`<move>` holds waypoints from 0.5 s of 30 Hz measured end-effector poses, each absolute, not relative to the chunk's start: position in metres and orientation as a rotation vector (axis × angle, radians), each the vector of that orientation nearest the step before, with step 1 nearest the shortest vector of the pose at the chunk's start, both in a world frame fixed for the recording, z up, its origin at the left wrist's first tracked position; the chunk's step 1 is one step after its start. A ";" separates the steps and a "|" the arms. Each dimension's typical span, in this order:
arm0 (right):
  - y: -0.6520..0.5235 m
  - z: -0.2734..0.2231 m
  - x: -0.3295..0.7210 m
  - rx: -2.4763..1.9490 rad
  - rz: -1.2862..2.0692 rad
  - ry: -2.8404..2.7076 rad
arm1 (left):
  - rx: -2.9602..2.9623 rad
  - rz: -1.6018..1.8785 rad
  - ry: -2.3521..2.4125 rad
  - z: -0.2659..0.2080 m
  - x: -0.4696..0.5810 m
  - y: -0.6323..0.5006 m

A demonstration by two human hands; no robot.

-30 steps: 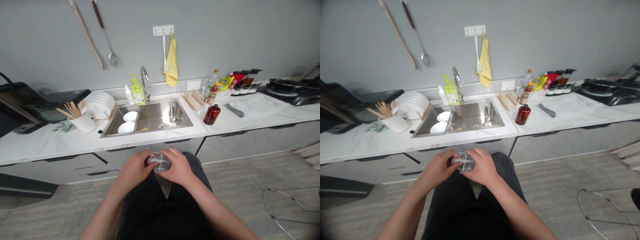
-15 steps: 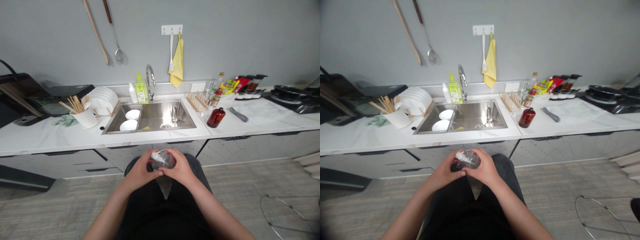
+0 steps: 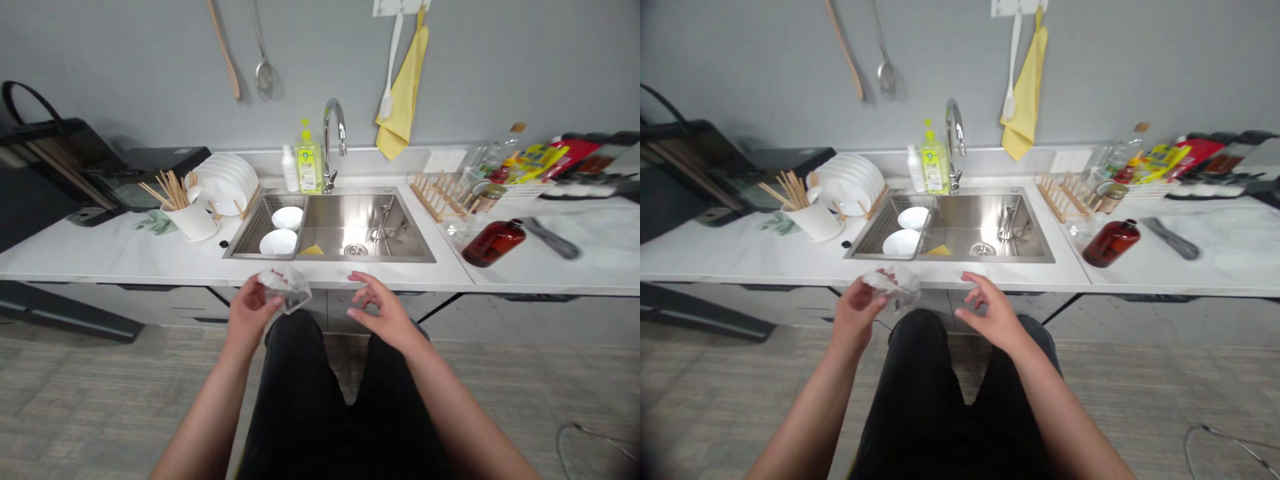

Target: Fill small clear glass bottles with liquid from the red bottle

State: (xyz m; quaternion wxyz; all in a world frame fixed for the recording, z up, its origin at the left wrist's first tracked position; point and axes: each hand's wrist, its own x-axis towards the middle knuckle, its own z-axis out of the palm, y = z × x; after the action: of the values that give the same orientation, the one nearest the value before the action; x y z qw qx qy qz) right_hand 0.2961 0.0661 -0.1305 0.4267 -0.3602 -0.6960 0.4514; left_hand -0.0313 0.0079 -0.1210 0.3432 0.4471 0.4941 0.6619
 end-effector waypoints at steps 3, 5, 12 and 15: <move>0.123 -0.132 0.321 -1.027 1.015 -1.688 | 1.029 2.011 1.584 -0.108 -0.107 0.035; 0.157 -0.136 0.336 -1.087 0.988 -1.641 | 0.953 2.156 1.807 -0.105 -0.165 0.053; 0.198 -0.144 0.350 -1.225 1.006 -1.603 | 0.707 1.760 2.569 -0.119 -0.301 0.108; 0.195 -0.143 0.348 -1.261 1.002 -1.635 | 0.710 1.702 2.606 -0.129 -0.308 0.125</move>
State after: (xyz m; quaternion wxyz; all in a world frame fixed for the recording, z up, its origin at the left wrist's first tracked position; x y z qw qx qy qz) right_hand 0.3477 0.1953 -0.1433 0.4108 -0.5010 -0.6494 0.3981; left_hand -0.3083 0.1254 -0.1288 -0.0254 0.2225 0.8160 0.5329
